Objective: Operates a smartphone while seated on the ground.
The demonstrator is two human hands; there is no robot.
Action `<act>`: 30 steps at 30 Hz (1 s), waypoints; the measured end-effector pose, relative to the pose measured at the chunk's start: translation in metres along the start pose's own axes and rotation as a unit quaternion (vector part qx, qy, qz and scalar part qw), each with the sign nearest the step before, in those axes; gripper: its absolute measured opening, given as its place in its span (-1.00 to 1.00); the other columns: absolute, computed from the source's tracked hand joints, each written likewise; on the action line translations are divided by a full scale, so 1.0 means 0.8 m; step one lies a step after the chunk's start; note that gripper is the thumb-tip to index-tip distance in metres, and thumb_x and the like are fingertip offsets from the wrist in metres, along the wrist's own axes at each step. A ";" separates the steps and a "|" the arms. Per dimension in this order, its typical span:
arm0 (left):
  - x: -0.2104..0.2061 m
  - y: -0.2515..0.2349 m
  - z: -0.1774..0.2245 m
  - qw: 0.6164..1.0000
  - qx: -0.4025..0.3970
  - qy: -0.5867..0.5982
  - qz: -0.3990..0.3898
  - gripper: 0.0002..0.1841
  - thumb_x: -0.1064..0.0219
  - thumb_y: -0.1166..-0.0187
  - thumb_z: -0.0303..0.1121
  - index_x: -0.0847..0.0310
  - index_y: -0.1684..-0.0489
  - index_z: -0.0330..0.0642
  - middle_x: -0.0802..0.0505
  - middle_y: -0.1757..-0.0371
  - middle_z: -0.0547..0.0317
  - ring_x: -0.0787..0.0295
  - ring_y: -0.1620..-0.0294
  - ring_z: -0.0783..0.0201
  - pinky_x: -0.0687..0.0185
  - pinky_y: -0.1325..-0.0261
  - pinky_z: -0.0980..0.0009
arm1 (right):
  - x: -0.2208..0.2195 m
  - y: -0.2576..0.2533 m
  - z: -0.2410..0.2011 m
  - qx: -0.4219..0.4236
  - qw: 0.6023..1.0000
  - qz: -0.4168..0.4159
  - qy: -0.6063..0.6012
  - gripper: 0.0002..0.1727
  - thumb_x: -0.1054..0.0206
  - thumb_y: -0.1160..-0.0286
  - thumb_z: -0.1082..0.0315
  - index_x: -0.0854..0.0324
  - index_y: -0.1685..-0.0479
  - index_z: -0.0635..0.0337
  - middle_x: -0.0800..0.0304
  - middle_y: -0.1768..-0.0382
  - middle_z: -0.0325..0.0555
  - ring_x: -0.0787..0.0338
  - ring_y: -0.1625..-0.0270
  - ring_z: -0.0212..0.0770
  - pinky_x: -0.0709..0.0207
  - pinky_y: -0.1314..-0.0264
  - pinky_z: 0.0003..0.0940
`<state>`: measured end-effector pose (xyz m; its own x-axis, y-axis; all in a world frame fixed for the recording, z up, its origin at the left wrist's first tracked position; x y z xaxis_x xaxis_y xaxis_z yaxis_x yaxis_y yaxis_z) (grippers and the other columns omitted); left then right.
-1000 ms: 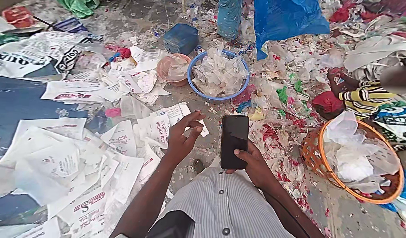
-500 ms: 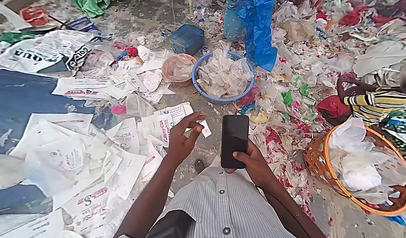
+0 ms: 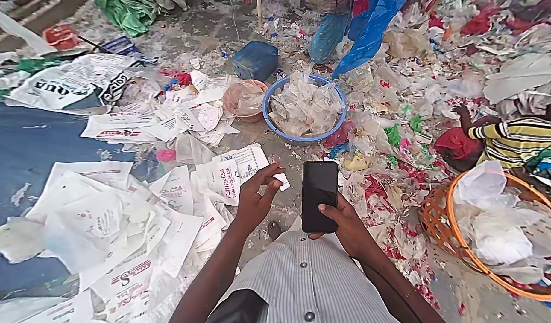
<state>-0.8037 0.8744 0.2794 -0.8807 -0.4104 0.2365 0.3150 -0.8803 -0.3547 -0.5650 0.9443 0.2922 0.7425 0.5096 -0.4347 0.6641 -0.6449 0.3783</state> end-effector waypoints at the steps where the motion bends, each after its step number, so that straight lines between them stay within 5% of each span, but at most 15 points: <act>1: -0.001 0.001 0.000 1.000 0.004 0.002 -0.001 -0.51 -0.16 -0.82 -0.16 -0.51 -0.50 -0.40 -0.87 -0.26 -0.01 -0.91 -0.02 0.16 -0.87 -0.12 0.20 | 0.001 0.000 0.001 0.006 1.000 -0.004 0.003 -0.50 -0.19 -0.65 0.43 -0.30 -0.56 0.28 -0.78 -0.16 0.22 -0.91 -0.03 0.16 -0.90 0.19 0.07; 3: -0.006 0.003 0.003 1.000 0.017 0.011 -0.012 -0.50 -0.14 -0.83 -0.15 -0.50 -0.51 -0.42 -0.87 -0.25 -0.01 -0.90 -0.04 0.16 -0.87 -0.13 0.20 | 0.003 -0.002 0.003 0.021 1.000 -0.008 0.013 -0.44 -0.23 -0.62 0.39 -0.29 -0.60 0.28 -0.77 -0.23 0.14 -0.85 -0.17 0.02 -0.82 -0.18 -0.05; 5: -0.012 0.005 0.006 0.998 0.035 0.035 -0.045 -0.47 -0.08 -0.86 -0.14 -0.45 -0.55 -0.44 -0.84 -0.30 -0.03 -0.88 -0.10 0.15 -0.84 -0.18 0.19 | 0.003 -0.003 0.006 0.030 0.999 -0.007 0.015 -0.41 -0.27 -0.58 0.36 -0.29 -0.61 0.28 -0.77 -0.24 0.11 -0.84 -0.22 -0.05 -0.75 -0.32 -0.11; 16: -0.017 0.008 0.022 0.986 0.092 0.081 -0.115 -0.32 -0.01 -0.82 0.13 -0.42 -0.63 -0.30 -0.78 -0.41 0.03 -0.83 -0.23 0.15 -0.82 -0.23 0.17 | -0.001 -0.013 0.013 0.054 0.997 -0.032 -0.044 -0.25 -0.42 -0.49 0.03 -0.32 -0.60 0.24 -0.78 -0.23 0.08 -0.84 -0.21 -0.05 -0.75 -0.30 -0.07; 30: -0.012 0.028 0.006 0.976 0.160 0.098 -0.107 -0.53 -0.01 -0.87 -0.14 -0.56 -0.51 -0.26 -0.85 -0.32 0.06 -0.87 -0.18 0.12 -0.83 -0.21 0.16 | -0.005 -0.014 0.012 0.105 0.994 0.001 -0.004 -0.16 -0.44 -0.45 -0.03 -0.25 -0.64 0.28 -0.78 -0.24 0.08 -0.84 -0.22 -0.06 -0.77 -0.28 -0.10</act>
<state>-0.7866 0.8571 0.2736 -0.9793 -0.1832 0.0864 0.1833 -0.9830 -0.0072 -0.5763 0.9443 0.2818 0.7422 0.5042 -0.4415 0.6291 -0.7513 0.1995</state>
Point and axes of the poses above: each hand's wrist, its own y-axis away from the middle knuckle, its own x-axis out of the back of the hand, z = x × y, the point moved 2 cm from there along -y, towards the middle knuckle
